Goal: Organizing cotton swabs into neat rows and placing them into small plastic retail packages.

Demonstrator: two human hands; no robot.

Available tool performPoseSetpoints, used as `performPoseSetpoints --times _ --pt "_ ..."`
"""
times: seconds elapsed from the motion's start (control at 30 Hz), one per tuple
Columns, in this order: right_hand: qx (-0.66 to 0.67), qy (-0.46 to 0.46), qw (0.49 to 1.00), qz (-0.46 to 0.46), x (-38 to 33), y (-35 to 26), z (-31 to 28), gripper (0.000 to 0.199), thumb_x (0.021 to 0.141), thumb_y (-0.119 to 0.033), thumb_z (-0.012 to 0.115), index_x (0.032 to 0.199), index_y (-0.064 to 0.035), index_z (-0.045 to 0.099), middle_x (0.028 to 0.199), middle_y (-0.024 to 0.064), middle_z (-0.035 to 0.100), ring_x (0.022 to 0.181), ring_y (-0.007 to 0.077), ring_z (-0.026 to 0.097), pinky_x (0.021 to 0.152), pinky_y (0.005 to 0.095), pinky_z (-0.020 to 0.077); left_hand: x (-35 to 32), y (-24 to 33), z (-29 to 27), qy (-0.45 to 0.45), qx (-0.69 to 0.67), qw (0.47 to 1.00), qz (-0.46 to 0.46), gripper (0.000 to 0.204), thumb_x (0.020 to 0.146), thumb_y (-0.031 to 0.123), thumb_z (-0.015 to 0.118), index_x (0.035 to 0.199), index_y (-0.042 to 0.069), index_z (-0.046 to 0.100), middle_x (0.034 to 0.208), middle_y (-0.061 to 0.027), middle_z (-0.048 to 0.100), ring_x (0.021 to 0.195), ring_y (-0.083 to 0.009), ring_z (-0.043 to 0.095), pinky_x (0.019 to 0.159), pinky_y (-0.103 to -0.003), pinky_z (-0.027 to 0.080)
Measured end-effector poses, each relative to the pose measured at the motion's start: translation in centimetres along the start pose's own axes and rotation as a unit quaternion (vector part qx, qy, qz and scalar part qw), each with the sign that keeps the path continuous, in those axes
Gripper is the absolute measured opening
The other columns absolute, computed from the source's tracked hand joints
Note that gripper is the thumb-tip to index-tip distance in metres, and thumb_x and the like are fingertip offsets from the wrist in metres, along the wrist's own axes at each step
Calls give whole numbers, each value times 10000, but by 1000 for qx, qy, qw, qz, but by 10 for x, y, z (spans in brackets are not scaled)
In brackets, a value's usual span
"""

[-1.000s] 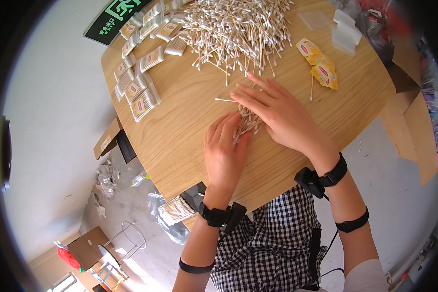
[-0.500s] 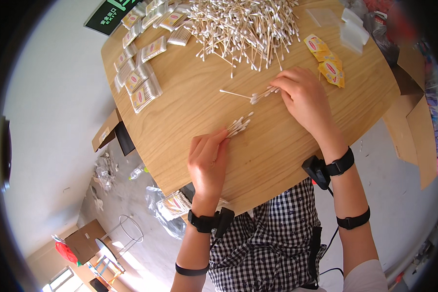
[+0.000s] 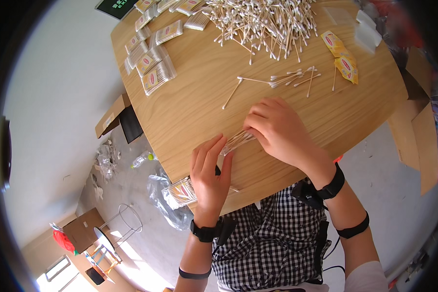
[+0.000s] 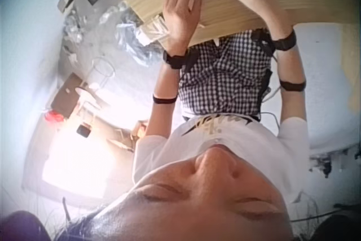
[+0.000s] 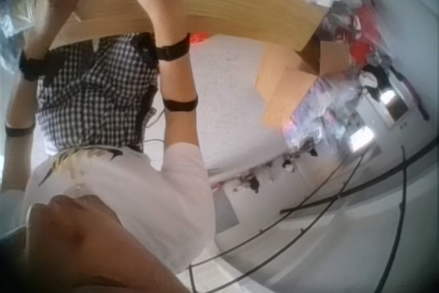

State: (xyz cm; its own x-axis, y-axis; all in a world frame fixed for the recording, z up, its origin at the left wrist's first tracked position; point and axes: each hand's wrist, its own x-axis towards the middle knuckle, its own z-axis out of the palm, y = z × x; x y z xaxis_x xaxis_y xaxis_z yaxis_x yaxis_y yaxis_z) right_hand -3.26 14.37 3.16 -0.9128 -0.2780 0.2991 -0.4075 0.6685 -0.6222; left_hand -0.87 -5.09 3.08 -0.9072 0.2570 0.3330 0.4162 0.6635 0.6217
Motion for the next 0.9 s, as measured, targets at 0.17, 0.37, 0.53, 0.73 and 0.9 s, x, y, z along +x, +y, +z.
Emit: performPoseSetpoints --times 0.17,0.37,0.53,0.73,0.9 --pt "-17 47 999 22 -8 2 -2 87 804 -40 689 827 -56 606 781 57 602 792 259 574 758 372 454 -40 2 -42 -67 28 997 -38 245 766 -79 685 970 54 713 1039 -74 658 941 -273 589 798 -363 484" --pt "19 82 991 99 -14 -5 -3 95 845 -45 679 850 -52 585 794 71 613 740 263 580 725 360 459 -52 -4 -46 -137 84 987 -14 189 756 22 751 923 101 712 1019 -39 620 950 -263 548 828 -390 442" --pt "71 149 976 143 -28 -11 -14 98 852 -27 688 877 -23 593 814 74 620 754 222 601 725 326 476 -31 9 -12 -107 66 991 47 175 738 84 788 883 100 691 965 -32 597 938 -261 537 813 -398 425" --pt "31 170 952 254 -106 -7 -72 74 853 35 667 886 7 608 848 48 599 805 147 565 751 259 462 -16 16 17 -39 79 995 39 172 752 46 770 867 93 653 965 -61 598 928 -272 533 805 -400 424" --pt "113 234 881 395 -192 17 -108 29 923 -41 628 950 -34 620 862 -12 574 810 86 521 743 228 436 0 5 1 13 4 997 -71 178 784 56 771 918 66 654 959 -80 602 924 -277 532 819 -381 434"
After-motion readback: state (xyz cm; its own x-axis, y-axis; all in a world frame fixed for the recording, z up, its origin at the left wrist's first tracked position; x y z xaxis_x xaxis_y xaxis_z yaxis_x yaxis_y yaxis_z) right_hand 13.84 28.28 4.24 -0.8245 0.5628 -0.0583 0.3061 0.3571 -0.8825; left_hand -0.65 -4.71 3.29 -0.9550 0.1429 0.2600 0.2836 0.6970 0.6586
